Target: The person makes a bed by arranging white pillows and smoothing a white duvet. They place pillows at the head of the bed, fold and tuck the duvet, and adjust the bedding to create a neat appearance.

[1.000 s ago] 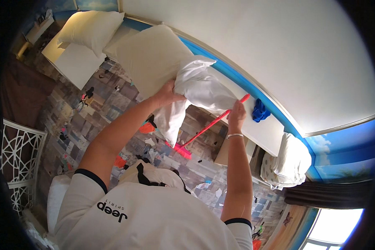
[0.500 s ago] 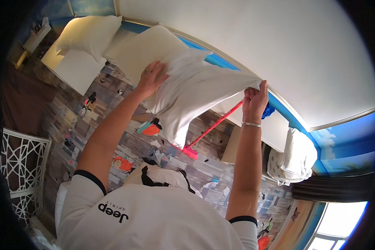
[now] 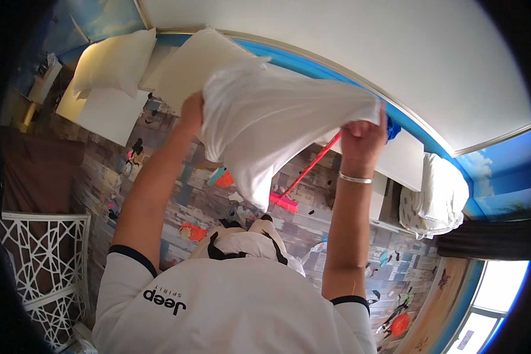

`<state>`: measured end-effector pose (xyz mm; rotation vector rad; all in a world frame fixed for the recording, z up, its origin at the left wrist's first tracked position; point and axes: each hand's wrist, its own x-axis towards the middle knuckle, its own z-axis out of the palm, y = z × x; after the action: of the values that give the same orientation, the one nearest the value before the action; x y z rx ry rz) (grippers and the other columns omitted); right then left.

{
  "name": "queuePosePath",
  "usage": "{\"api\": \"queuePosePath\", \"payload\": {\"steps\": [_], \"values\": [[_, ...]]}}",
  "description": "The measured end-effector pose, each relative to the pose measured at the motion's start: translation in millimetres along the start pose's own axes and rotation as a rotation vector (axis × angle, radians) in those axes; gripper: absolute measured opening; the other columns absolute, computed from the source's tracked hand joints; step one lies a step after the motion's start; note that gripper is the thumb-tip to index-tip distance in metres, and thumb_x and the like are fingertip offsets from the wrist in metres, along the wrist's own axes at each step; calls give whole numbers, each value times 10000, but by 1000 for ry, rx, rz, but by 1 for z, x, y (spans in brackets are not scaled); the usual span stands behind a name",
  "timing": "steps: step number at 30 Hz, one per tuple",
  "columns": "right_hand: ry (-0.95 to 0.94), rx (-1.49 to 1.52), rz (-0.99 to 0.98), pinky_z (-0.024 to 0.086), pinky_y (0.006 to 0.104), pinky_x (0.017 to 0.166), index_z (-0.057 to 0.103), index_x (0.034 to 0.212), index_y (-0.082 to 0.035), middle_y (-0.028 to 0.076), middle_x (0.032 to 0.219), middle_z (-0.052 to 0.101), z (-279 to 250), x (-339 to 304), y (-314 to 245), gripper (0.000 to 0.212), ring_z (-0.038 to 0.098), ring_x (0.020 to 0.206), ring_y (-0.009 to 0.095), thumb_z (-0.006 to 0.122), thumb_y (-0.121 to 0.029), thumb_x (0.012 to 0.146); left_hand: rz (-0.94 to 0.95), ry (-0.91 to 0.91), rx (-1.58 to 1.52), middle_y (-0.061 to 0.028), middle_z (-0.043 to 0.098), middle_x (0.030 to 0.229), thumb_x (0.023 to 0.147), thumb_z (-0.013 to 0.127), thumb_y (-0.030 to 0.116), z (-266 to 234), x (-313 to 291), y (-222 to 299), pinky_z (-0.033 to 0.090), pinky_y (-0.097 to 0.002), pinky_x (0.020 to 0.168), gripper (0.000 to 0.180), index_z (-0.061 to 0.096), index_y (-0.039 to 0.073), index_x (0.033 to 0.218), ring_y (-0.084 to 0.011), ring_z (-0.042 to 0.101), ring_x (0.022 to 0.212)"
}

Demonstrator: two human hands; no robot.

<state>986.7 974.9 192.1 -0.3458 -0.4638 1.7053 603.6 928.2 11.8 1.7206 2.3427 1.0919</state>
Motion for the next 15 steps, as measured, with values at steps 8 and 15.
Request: {"api": "queuePosePath", "payload": {"steps": [8, 15], "values": [[166, 347, -421, 489, 309, 731, 435, 604, -107, -2, 493, 411, -182, 1, -163, 280, 420, 459, 112, 430, -63, 881, -120, 291, 153, -277, 625, 836, 850, 536, 189, -54, 86, -17, 477, -504, 732, 224, 625, -11, 804, -457, 613, 857], [130, -15, -731, 467, 241, 588, 608, 844, 2, 47, 719, 618, -198, -106, -288, 203, 482, 480, 125, 444, -76, 934, -342, 262, 2, -263, 663, 803, 845, 500, 217, -21, 168, 4, 522, -471, 756, 317, 685, -39, 812, -423, 659, 795]]}}
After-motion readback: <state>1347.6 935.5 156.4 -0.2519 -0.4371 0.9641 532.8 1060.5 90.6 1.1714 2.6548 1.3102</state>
